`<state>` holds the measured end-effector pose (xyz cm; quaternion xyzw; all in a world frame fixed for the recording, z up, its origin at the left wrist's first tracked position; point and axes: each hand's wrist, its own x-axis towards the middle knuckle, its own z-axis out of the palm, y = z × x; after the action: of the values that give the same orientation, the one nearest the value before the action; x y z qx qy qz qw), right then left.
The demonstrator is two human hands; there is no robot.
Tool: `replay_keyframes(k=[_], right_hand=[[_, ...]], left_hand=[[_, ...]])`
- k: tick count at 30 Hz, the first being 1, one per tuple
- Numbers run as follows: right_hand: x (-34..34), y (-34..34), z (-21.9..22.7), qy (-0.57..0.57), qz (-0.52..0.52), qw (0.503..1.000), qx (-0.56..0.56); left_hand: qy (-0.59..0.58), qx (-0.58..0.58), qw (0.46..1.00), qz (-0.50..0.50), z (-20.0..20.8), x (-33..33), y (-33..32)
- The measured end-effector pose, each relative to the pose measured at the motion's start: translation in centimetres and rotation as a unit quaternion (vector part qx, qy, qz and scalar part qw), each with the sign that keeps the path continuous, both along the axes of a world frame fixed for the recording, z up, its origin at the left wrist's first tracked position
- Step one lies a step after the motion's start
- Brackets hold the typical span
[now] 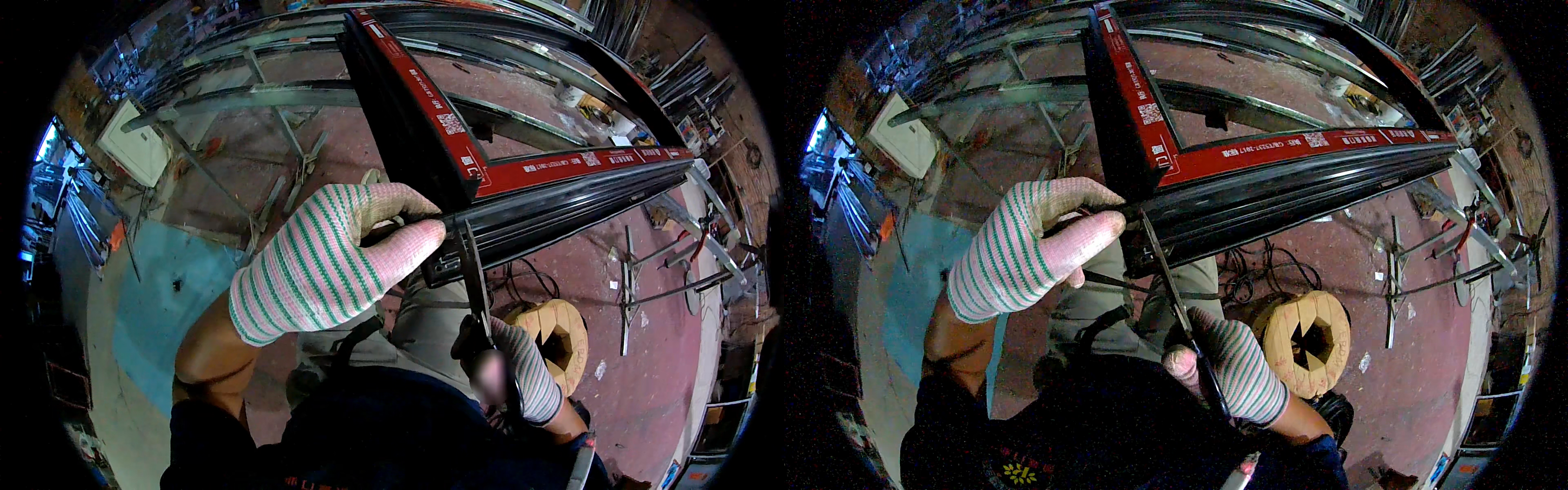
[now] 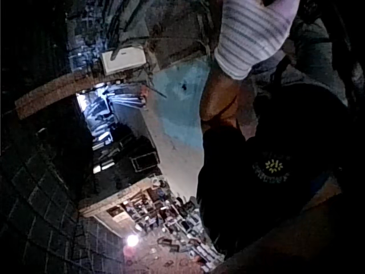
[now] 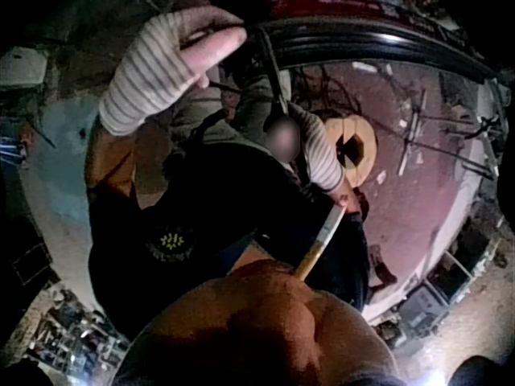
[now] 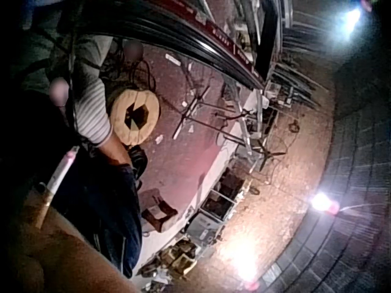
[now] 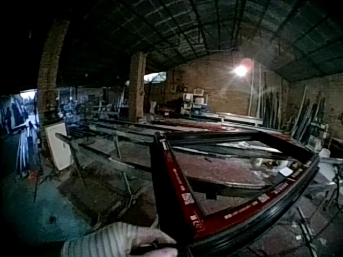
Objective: The person installs a black rubber seal into the groove of a red window frame. They use pliers to press the seal into place, working along the edges and corners of the frame.
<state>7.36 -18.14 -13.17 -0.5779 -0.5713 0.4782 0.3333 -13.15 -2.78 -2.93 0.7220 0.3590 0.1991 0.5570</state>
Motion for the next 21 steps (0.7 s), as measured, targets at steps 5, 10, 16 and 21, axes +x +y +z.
replay_keyframes(k=[5, 10, 16, 21], right_hand=[[-1.1, 0.3, 2.2, 0.113, -0.04, 0.992, -0.033], [-1.0, 0.4, 1.5, 0.116, -0.048, 0.992, 0.027], [-2.5, 1.0, 3.6, 0.191, -0.097, 0.975, -0.05], [-2.3, 1.1, 3.6, 0.18, -0.1, 0.978, -0.034]], left_hand=[[0.003, 0.008, 1.0, -0.003, -0.1, -0.1, 0.1], [0.009, -0.028, 1.0, 0.0, 0.5, -0.1, -0.2], [0.012, 0.02, 1.0, 0.009, 0.1, -0.3, -0.2], [0.004, 0.035, 0.999, -0.007, -0.3, 0.0, 0.0]])
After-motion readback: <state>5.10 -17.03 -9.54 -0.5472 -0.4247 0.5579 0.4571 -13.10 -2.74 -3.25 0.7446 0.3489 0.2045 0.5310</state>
